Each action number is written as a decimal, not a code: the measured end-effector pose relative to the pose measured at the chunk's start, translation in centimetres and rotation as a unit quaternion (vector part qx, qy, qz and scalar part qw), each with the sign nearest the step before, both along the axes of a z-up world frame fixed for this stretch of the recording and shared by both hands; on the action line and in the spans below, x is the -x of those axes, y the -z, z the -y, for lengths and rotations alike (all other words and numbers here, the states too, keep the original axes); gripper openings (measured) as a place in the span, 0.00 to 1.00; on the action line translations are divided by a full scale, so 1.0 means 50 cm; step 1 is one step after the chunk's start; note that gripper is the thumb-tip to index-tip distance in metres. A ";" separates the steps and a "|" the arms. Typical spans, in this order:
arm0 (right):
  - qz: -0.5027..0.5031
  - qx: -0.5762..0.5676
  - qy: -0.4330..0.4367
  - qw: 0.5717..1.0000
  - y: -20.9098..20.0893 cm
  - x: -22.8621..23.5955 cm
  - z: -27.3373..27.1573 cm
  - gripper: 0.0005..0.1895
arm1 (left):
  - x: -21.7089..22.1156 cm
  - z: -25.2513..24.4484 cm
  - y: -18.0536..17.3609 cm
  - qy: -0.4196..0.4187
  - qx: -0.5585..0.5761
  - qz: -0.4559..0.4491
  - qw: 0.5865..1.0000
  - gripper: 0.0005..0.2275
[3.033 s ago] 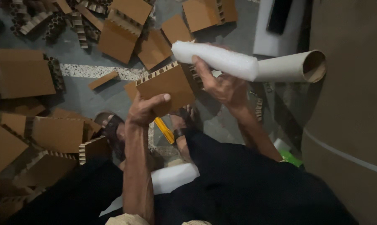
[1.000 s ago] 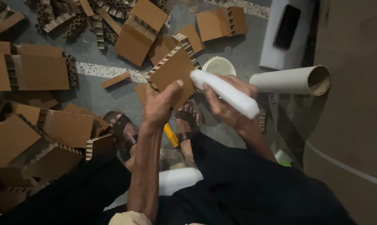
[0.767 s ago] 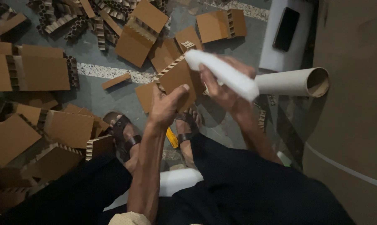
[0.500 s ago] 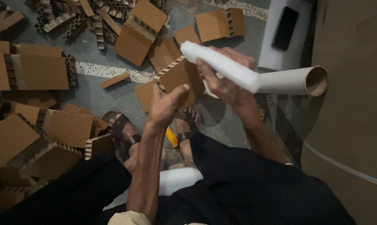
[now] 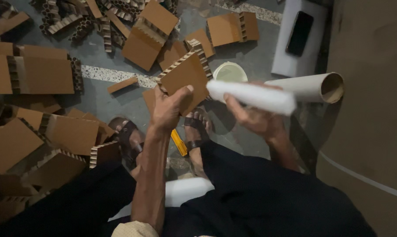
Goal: The person sits on a low stool and applies a white substance from a bucket onto small cardboard pieces using a white cylindrical applicator. They then press the coated pieces together to form small box-like structures.
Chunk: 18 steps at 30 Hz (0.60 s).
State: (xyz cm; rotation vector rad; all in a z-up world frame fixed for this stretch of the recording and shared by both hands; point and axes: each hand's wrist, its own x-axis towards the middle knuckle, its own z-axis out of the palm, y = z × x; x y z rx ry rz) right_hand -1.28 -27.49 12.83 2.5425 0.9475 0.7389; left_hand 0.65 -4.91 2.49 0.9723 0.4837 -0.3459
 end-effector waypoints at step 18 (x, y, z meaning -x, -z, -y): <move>-0.150 -0.108 0.018 0.983 -0.035 -0.001 -0.017 0.10 | 0.010 -0.015 0.022 0.008 0.066 0.094 0.993 0.22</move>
